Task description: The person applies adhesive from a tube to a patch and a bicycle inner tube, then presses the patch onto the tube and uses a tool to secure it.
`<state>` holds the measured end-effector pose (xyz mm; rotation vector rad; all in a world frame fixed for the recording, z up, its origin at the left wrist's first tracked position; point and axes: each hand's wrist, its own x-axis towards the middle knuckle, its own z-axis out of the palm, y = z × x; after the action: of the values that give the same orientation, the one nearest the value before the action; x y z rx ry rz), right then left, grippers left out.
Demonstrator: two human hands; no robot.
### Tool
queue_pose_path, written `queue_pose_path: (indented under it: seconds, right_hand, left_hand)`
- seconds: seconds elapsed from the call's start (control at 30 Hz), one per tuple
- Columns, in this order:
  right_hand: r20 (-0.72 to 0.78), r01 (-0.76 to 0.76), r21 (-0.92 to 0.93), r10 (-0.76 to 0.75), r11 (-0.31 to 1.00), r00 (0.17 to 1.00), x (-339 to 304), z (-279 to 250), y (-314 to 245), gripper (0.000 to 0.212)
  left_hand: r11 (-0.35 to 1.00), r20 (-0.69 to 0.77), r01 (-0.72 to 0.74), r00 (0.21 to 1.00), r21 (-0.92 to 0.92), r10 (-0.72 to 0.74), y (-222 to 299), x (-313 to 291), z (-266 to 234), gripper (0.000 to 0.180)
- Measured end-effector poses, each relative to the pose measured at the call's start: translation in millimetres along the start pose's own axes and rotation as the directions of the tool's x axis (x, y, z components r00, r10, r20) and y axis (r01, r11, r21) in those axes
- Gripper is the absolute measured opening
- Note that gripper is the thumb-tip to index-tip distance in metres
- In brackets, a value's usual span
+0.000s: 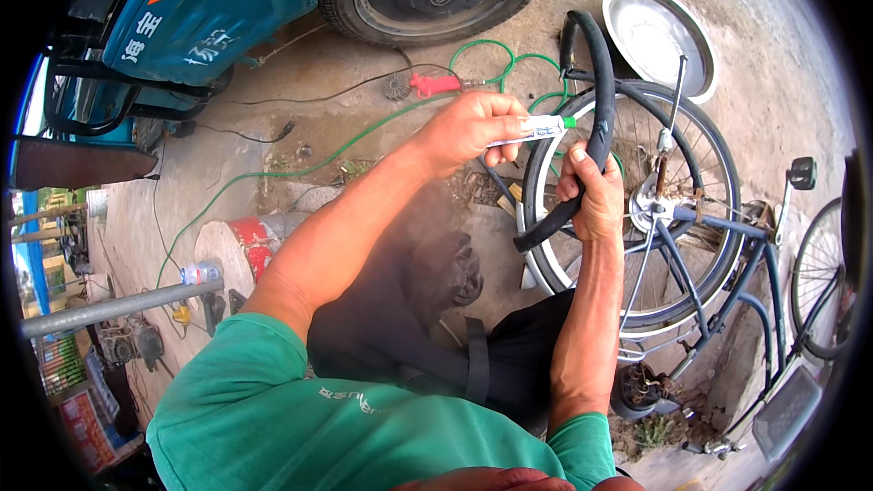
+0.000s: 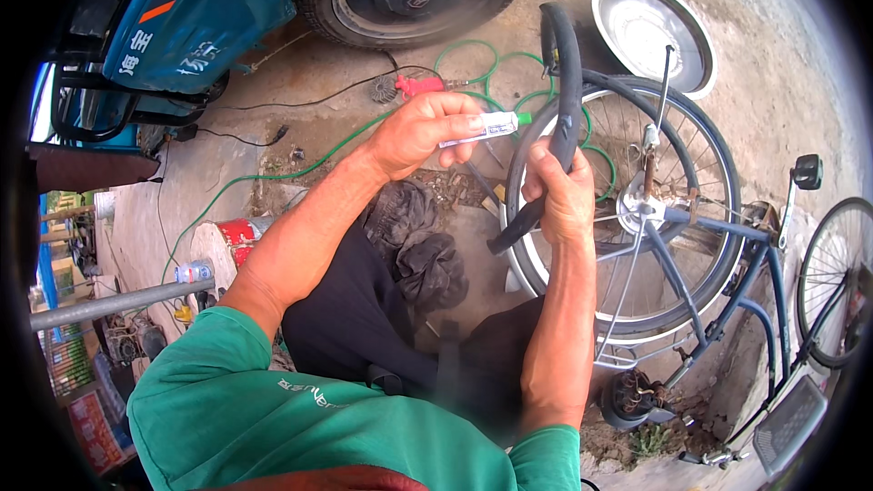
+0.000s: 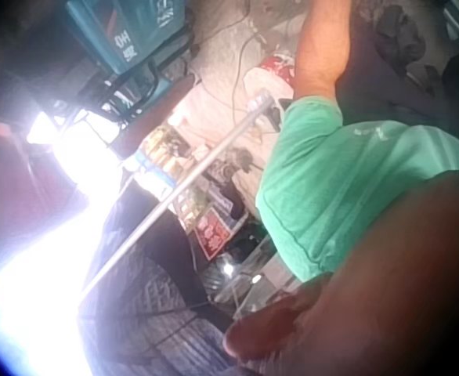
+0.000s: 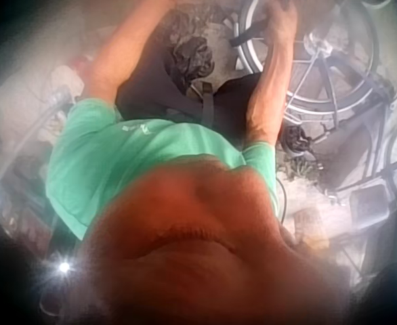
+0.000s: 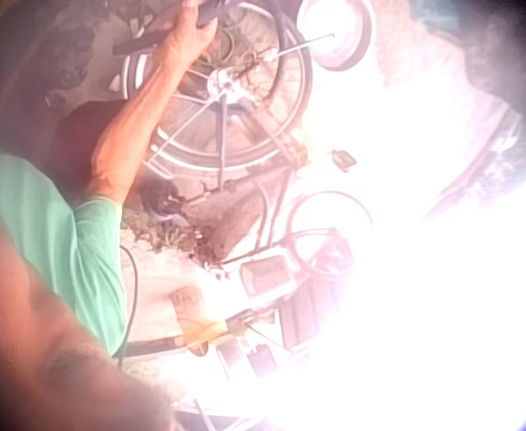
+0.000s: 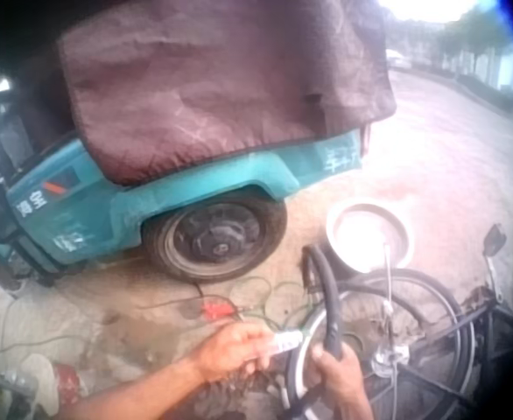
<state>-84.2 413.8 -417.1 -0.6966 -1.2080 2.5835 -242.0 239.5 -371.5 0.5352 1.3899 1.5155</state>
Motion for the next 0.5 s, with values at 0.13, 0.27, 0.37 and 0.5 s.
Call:
queue_pose_path:
  seconds: [0.13,0.27,0.37,0.5]
  right_hand:
    - [-0.077,0.050,0.032,-0.048,0.998,0.996,-2.7,12.0,-5.6,0.025]
    - [0.005,0.037,0.076,-0.038,0.996,0.999,-2.2,5.7,-6.5,0.029]
    - [0.055,0.028,0.035,-0.030,0.999,0.998,-1.0,-1.3,-2.0,0.029]
    - [0.056,0.032,0.047,-0.034,0.998,0.998,0.5,-2.1,1.4,0.028]
  left_hand:
    - [0.996,-0.001,0.034,0.999,0.087,-0.034,0.4,0.0,1.3,0.021]
    - [0.987,-0.001,0.092,0.996,0.131,-0.092,5.3,-1.3,7.0,0.023]
    - [0.984,0.010,0.103,0.994,0.146,-0.106,3.7,-0.2,8.3,0.023]
    - [0.976,0.004,0.122,0.992,0.183,-0.124,3.9,0.1,8.0,0.023]
